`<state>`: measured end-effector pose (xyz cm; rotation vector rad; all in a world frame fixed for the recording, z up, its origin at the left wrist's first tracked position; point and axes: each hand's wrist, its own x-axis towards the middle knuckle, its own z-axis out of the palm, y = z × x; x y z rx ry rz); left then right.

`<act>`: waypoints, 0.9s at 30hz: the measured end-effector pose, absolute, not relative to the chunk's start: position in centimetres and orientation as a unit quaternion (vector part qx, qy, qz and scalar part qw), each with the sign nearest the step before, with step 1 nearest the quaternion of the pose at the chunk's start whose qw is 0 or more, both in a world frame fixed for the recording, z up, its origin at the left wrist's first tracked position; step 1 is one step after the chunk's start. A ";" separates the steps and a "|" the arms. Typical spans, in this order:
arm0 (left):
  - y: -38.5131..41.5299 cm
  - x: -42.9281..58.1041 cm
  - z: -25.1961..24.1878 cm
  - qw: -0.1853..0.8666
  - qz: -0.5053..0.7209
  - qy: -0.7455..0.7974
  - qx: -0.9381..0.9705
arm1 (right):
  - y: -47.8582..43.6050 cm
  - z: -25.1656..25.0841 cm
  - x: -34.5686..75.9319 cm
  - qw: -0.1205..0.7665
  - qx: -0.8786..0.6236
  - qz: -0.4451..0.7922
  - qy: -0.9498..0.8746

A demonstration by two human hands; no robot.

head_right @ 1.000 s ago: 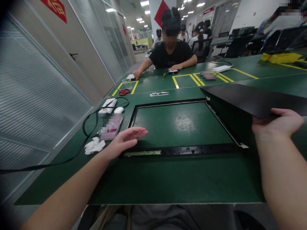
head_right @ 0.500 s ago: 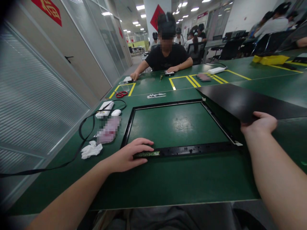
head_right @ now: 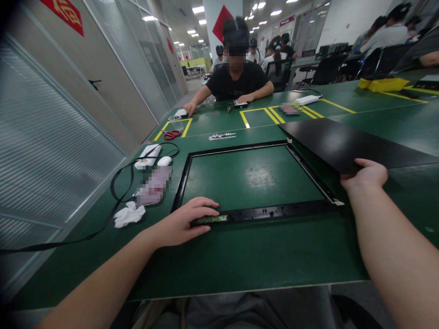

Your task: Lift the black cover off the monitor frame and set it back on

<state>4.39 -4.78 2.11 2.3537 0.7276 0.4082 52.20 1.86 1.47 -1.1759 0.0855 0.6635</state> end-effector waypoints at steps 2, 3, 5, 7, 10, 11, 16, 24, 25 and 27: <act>-4.8 4.4 2.1 0.314 0.153 0.275 0.896 | 1.8 1.4 52.2 0.780 -0.544 0.308 0.036; -4.8 4.4 2.1 0.311 0.152 0.275 0.897 | 1.8 1.4 52.2 0.781 -0.542 0.309 0.035; -4.8 4.4 2.1 0.306 0.152 0.275 0.899 | 1.8 1.4 52.2 0.783 -0.537 0.311 0.034; -4.8 4.5 2.2 0.302 0.155 0.276 0.899 | 1.9 1.3 52.2 0.788 -0.530 0.312 0.036; -4.8 4.5 2.3 0.301 0.156 0.278 0.899 | 2.0 1.1 52.4 0.795 -0.520 0.310 0.042; -4.8 4.5 2.3 0.300 0.157 0.278 0.899 | 2.0 1.0 52.4 0.797 -0.517 0.310 0.045; -4.8 4.6 2.4 0.301 0.159 0.284 0.897 | 2.1 0.8 52.5 0.802 -0.506 0.314 0.043; -4.7 4.3 2.1 0.314 0.172 0.287 0.888 | 1.8 1.4 52.1 0.794 -0.519 0.314 0.034; -4.7 4.2 2.2 0.316 0.175 0.288 0.887 | 1.8 1.4 52.3 0.795 -0.518 0.315 0.020; -4.8 4.3 2.3 0.319 0.187 0.292 0.882 | 1.7 1.2 52.7 0.804 -0.507 0.311 -0.017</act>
